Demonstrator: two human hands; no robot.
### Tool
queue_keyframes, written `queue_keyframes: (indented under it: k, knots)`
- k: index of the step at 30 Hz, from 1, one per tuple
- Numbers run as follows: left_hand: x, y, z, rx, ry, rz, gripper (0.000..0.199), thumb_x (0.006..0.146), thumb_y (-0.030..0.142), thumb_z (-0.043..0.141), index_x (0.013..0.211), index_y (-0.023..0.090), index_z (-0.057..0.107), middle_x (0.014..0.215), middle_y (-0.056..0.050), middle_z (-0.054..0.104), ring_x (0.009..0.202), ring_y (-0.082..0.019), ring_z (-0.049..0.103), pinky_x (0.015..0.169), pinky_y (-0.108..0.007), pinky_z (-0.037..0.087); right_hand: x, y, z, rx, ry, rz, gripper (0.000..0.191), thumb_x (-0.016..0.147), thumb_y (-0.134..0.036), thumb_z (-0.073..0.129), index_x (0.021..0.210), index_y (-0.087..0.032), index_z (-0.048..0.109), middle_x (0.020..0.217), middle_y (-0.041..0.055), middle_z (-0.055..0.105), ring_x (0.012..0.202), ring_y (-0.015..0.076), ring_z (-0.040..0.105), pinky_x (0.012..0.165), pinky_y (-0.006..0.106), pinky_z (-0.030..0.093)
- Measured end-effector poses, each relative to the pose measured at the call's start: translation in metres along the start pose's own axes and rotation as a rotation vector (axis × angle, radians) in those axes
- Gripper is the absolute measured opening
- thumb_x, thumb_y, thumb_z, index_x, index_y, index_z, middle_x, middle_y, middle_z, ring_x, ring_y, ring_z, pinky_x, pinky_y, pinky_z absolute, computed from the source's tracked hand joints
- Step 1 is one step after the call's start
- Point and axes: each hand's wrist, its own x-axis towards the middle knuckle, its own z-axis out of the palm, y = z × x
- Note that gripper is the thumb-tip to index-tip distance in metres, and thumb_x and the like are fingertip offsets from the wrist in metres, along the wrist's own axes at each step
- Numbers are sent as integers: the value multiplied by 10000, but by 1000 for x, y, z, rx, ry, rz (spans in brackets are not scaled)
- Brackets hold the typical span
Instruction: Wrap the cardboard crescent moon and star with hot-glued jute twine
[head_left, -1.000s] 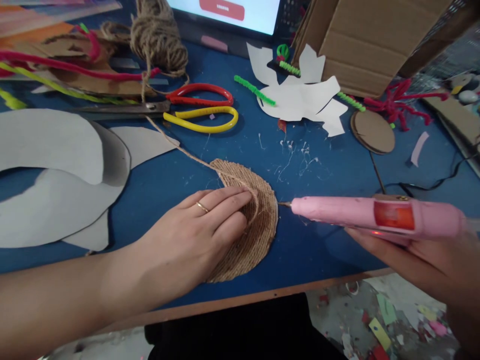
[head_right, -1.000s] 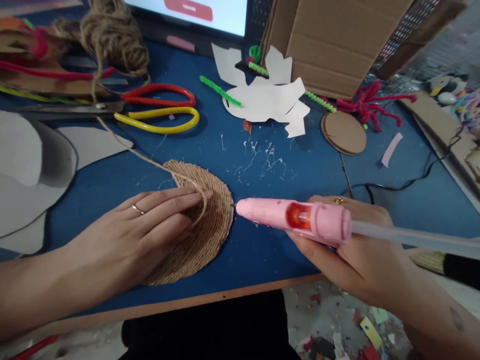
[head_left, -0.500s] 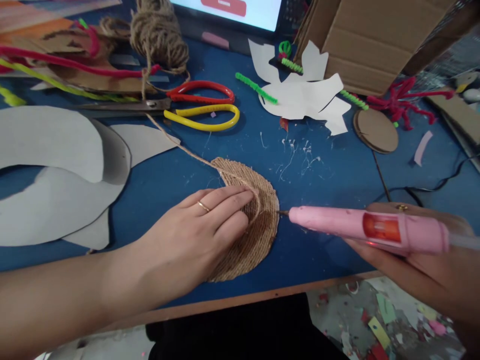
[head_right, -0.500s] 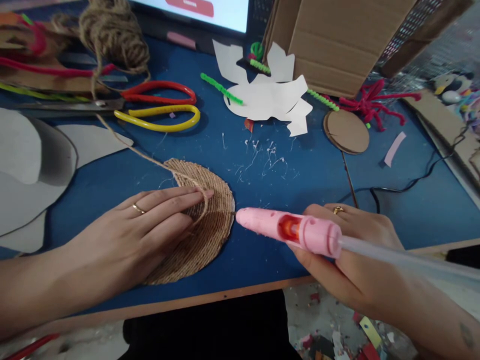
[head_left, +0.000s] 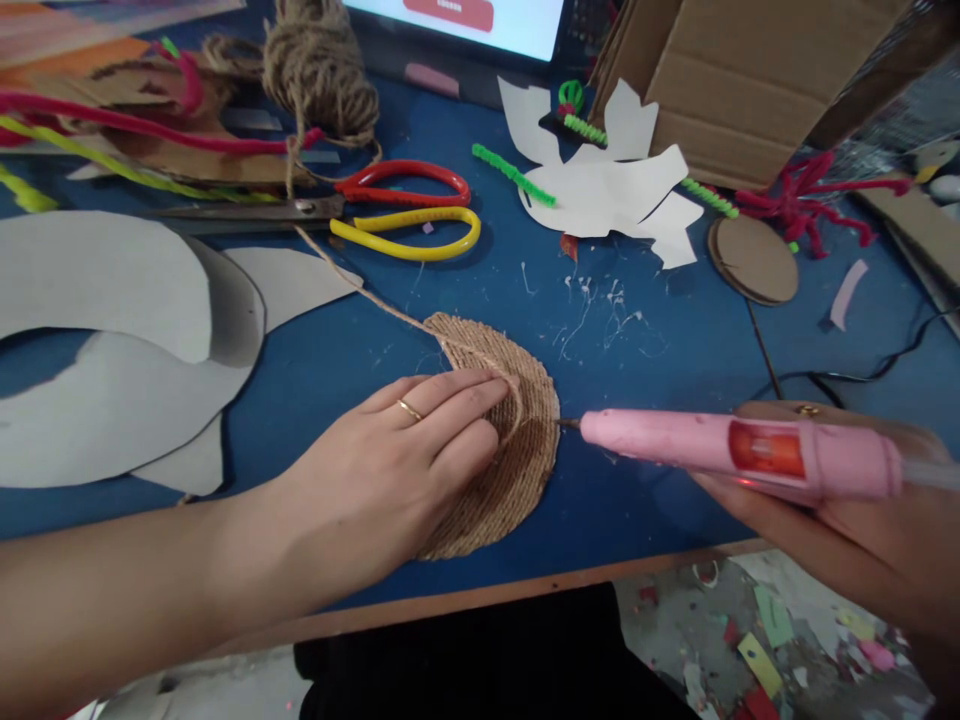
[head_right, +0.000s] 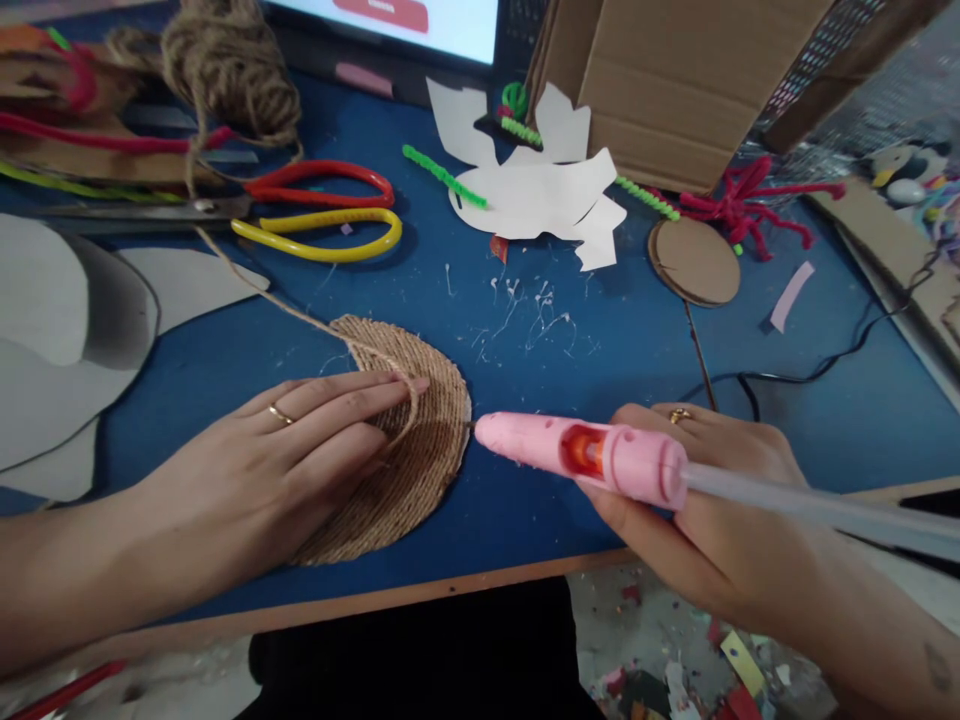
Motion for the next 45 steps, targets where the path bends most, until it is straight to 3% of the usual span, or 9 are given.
queue_keyframes:
  k: [3, 7, 9, 12, 19, 25, 31, 38, 45]
  knots:
    - [0, 0, 0, 8, -8, -21, 225, 949, 91, 359, 1092, 146, 524, 1369, -106, 549, 1299, -258, 489, 937, -385, 475, 1, 5, 0, -70, -19, -81, 195, 917, -358, 487, 778, -226, 521, 631, -30, 561, 513, 120, 518, 469, 265, 355]
    - [0, -2, 0, -3, -7, 32, 260, 927, 93, 373, 1132, 121, 532, 1375, -138, 536, 1293, -289, 493, 907, -408, 503, -3, 0, -4, 7, -58, 31, 209, 908, -363, 504, 748, -229, 492, 591, -36, 511, 496, 123, 486, 472, 280, 352]
    - [0, -3, 0, -9, -18, 38, 257, 924, 94, 381, 1126, 117, 537, 1381, -141, 529, 1299, -298, 485, 906, -419, 507, -5, -2, -7, 61, -51, 60, 232, 893, -349, 521, 703, -240, 443, 625, -17, 538, 556, 145, 535, 470, 291, 348]
    - [1, -3, 0, -3, -11, 34, 230, 932, 106, 380, 1092, 118, 545, 1358, -143, 551, 1286, -302, 497, 893, -419, 510, -5, 0, -8, 82, -1, -12, 228, 878, -301, 537, 696, -246, 412, 774, 19, 630, 710, 180, 618, 481, 298, 355]
    - [-1, -1, -1, 8, -6, 20, 229, 923, 87, 401, 1101, 131, 537, 1363, -127, 551, 1283, -282, 504, 911, -404, 507, -3, 0, -1, -38, -25, 0, 126, 914, -332, 491, 853, -235, 543, 660, -28, 577, 543, 137, 536, 506, 298, 363]
    - [0, 0, 0, -19, -7, -3, 263, 919, 80, 396, 1129, 134, 545, 1378, -127, 542, 1304, -277, 483, 947, -412, 505, -5, -9, -6, 39, -77, 52, 252, 914, -332, 477, 690, -231, 416, 561, -54, 430, 489, 111, 431, 495, 289, 320]
    - [0, 1, 1, -11, 1, 2, 249, 921, 83, 397, 1108, 133, 553, 1368, -125, 549, 1294, -273, 491, 926, -410, 517, -1, -7, -5, -4, -38, 44, 194, 899, -317, 498, 728, -227, 477, 583, -43, 473, 496, 122, 455, 502, 295, 336]
    - [-1, 2, -1, -23, -25, -20, 297, 909, 74, 370, 1143, 139, 541, 1385, -130, 531, 1326, -273, 455, 949, -424, 504, -8, -10, -5, 149, -96, 1, 186, 893, -251, 487, 713, -232, 443, 563, -52, 410, 480, 119, 406, 493, 298, 299]
    - [-1, -1, -1, -9, -22, 30, 241, 923, 93, 407, 1121, 129, 538, 1387, -137, 529, 1309, -291, 479, 933, -420, 519, -3, -7, -7, -23, -68, 6, 203, 911, -299, 478, 722, -236, 440, 564, -45, 430, 482, 119, 418, 480, 292, 318]
